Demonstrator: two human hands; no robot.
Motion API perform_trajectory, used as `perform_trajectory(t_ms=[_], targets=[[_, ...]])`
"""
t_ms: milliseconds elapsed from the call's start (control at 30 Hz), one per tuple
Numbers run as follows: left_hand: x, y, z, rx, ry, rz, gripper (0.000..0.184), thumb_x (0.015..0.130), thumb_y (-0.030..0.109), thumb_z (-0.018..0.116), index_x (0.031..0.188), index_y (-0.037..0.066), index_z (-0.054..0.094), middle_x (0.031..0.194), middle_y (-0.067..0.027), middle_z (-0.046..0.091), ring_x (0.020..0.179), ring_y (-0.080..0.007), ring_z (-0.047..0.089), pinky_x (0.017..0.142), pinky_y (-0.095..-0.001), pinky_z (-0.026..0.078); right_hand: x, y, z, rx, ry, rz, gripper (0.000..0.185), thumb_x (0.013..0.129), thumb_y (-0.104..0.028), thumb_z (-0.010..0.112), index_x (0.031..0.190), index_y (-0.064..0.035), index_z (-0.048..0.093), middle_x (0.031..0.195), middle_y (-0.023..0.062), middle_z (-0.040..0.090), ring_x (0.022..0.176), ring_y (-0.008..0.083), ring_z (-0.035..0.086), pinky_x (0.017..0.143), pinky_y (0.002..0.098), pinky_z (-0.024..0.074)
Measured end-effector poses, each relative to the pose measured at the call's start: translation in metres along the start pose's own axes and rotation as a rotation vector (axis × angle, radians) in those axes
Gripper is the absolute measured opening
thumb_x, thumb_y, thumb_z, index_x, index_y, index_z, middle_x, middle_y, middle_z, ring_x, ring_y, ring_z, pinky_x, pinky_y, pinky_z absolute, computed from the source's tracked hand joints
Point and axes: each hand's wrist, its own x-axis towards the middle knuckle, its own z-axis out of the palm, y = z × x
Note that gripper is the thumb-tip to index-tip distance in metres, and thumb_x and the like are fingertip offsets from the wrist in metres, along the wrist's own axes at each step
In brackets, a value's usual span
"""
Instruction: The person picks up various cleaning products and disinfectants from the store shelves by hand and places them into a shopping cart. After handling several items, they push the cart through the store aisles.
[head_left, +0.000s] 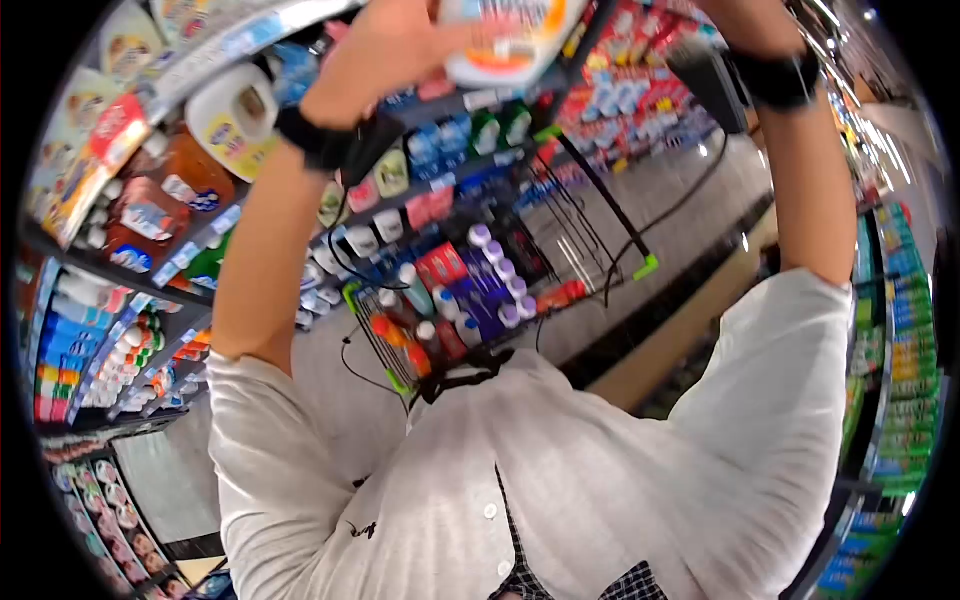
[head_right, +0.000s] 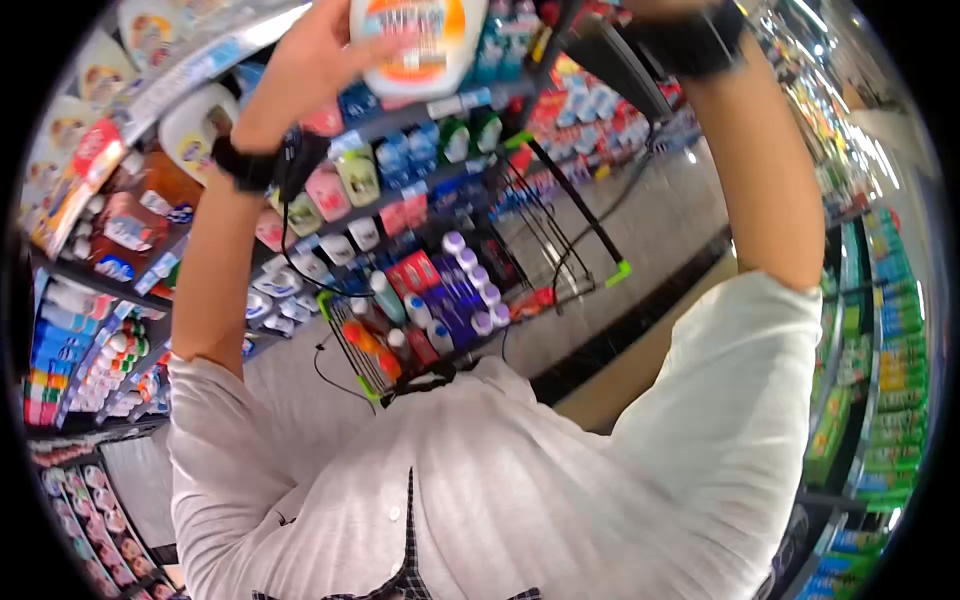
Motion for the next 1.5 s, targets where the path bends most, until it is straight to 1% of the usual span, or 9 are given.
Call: perform_trajectory(t_ms=[300,600,767,833,967,1233,1300,1433,1500], targets=[[-0.183,-0.107,0.187,-0.125,-0.337,-0.348,0.051,0.074,0.028,0.075,0.116,0.007,0.055,0.103,-0.0129,0.063,0.095,-0.0303,0.062,0.08,-0.0361,0.048,-0.263,0.143,0.028,0.174,-0.145,0.573,0.032,0.072,-0.009,0.077,0.1,-0.0037,0.061,0.09,-0.0002,0.063,0.083,0.008,0.058,0.076,0.0249,0.0479],[-0.261,-0.235,0.356,0.282,-0.102,-0.671,0.058,0.085,0.023,0.064,0.133,0.004,0.039,0.11,-0.0215,0.058,0.1,-0.0371,0.057,0.086,-0.0404,0.045,-0.41,0.339,0.094,0.029,0.043,0.741,0.037,0.071,-0.026,0.076,0.098,-0.0044,0.065,0.091,0.012,0.061,0.081,0.0309,0.062,0.07,0.0369,0.0488],[-0.294,-0.31,0.427,-0.233,-0.351,-1.48,0.069,0.095,0.029,0.045,0.148,0.003,0.009,0.131,-0.0256,0.046,0.093,-0.0384,0.061,0.083,-0.0389,0.045,-0.485,0.418,0.126,-0.019,0.051,0.937,0.043,0.07,-0.027,0.076,0.102,-0.002,0.063,0.096,0.0134,0.06,0.085,0.0319,0.061,0.073,0.0395,0.0487],[-0.329,-0.343,0.454,-0.069,-0.585,-1.253,0.066,0.098,0.036,0.037,0.149,0.008,0.005,0.14,-0.0267,0.036,0.113,-0.0384,0.053,0.093,-0.036,0.041,-0.499,0.431,0.129,-0.034,0.038,0.976,0.044,0.069,-0.026,0.077,0.102,-0.0011,0.063,0.096,0.0134,0.06,0.085,0.0316,0.061,0.072,0.0384,0.049],[-0.284,-0.335,0.462,-0.498,-0.077,-1.506,0.058,0.099,0.041,0.026,0.15,0.017,0.012,0.149,-0.0176,0.028,0.136,-0.033,0.03,0.108,-0.032,0.025,-0.519,0.443,0.124,-0.028,0.139,1.067,0.044,0.068,-0.024,0.078,0.103,-0.0007,0.063,0.099,0.0134,0.061,0.086,0.0281,0.062,0.074,0.0349,0.0497],[-0.308,-0.371,0.494,-0.606,-0.001,-1.508,0.061,0.098,0.045,0.028,0.148,0.011,0.02,0.149,-0.0168,0.028,0.138,-0.0285,0.026,0.109,-0.0302,0.02,-0.55,0.433,0.091,0.379,0.327,1.12,0.054,0.078,-0.009,0.069,0.126,0.0026,0.047,0.11,0.0129,0.06,0.09,0.0168,0.062,0.078,0.0276,0.0504],[-0.348,-0.401,0.51,-0.19,-0.279,-0.991,0.061,0.099,0.041,0.031,0.148,0.01,0.015,0.146,-0.0159,0.032,0.125,-0.0283,0.042,0.1,-0.0327,0.036,-0.544,0.404,0.071,0.283,0.383,1.296,0.047,0.082,-0.004,0.062,0.126,0.0031,0.047,0.113,0.0125,0.059,0.09,0.0156,0.062,0.076,0.0274,0.0507],[-0.244,-0.321,0.444,-0.81,-0.148,-1.428,0.05,0.101,0.036,0.024,0.127,0.003,0.051,0.124,-0.0123,0.057,0.115,-0.0221,0.052,0.101,-0.0344,0.036,-0.504,0.369,0.037,0.082,0.408,1.144,0.038,0.084,0.0,0.056,0.122,-0.0002,0.053,0.092,0.0059,0.061,0.071,0.009,0.057,0.064,0.0237,0.0474],[-0.25,-0.319,0.425,-0.775,-0.194,-1.201,0.049,0.1,0.035,0.028,0.128,0.003,0.051,0.115,-0.0124,0.061,0.111,-0.0217,0.055,0.099,-0.0333,0.037,-0.485,0.362,0.03,0.091,0.368,1.116,0.032,0.085,0.001,0.053,0.116,0.0002,0.056,0.08,0.0028,0.06,0.068,0.008,0.057,0.063,0.0227,0.0469]])
